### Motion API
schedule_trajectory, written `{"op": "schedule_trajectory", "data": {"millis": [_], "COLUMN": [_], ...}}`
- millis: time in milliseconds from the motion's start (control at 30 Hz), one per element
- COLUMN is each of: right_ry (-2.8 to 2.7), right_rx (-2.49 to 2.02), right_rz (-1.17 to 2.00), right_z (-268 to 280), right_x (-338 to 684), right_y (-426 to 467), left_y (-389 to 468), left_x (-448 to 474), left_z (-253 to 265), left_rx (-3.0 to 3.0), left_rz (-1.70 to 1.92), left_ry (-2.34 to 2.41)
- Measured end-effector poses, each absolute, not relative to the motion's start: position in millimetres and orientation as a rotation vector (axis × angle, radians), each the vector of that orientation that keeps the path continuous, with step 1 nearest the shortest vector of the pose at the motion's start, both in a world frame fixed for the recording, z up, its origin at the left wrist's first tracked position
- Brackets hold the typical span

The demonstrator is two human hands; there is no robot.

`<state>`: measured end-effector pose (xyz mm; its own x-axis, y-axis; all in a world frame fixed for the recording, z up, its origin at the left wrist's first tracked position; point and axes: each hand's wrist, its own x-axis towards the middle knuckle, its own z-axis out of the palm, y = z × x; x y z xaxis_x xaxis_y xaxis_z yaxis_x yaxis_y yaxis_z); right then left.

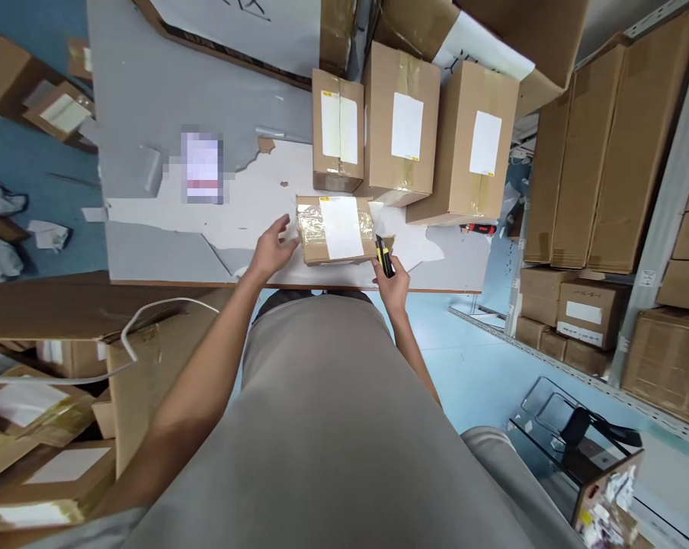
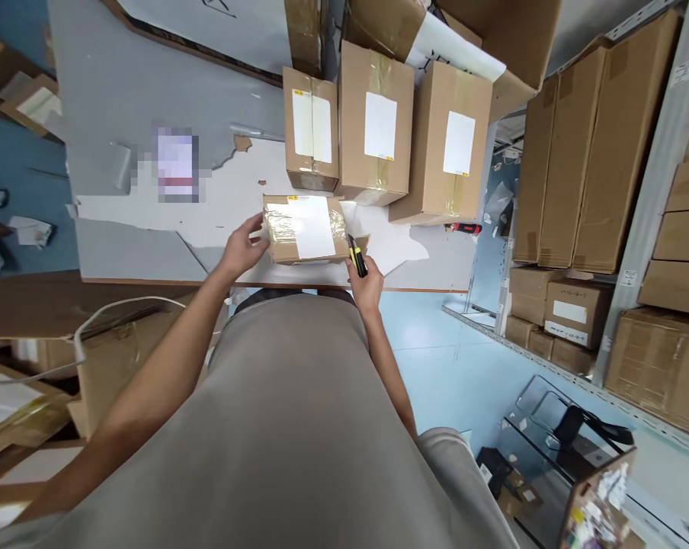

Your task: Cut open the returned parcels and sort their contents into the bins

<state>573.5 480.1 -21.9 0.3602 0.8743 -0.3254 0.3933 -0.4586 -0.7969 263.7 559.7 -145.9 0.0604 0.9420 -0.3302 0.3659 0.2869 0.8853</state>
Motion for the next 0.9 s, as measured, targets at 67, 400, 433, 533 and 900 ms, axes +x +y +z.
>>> {"op": "schedule_trajectory", "data": {"millis": [67, 400, 433, 533, 900], "right_ry": [-1.101, -1.193, -1.218, -1.273, -0.961], "right_rx": [-2.033, -2.078, -2.091, -2.100, -2.131], "right_rz": [1.006, 0.875, 0.875, 0.834, 0.796], "right_z": [-18.4, 4.2, 4.3, 4.6, -3.2], "right_x": [568.6, 540.0, 539.3, 538.3, 511.1], "right_y": [474.5, 474.5, 475.6, 477.7, 490.9], "left_y": [568.5, 590.5, 589.6, 589.1, 573.3], "left_x": [256.5, 270.1, 269.8, 266.7, 251.5], "left_z": [-138.0, -83.9, -83.0, -82.5, -53.4], "left_rx": [1.220, 1.194, 1.214, 1.249, 1.330], "left_rz": [0.874, 0.969, 0.974, 0.977, 0.981], "left_ry": [1.355, 1.224, 1.225, 1.184, 1.045]}}
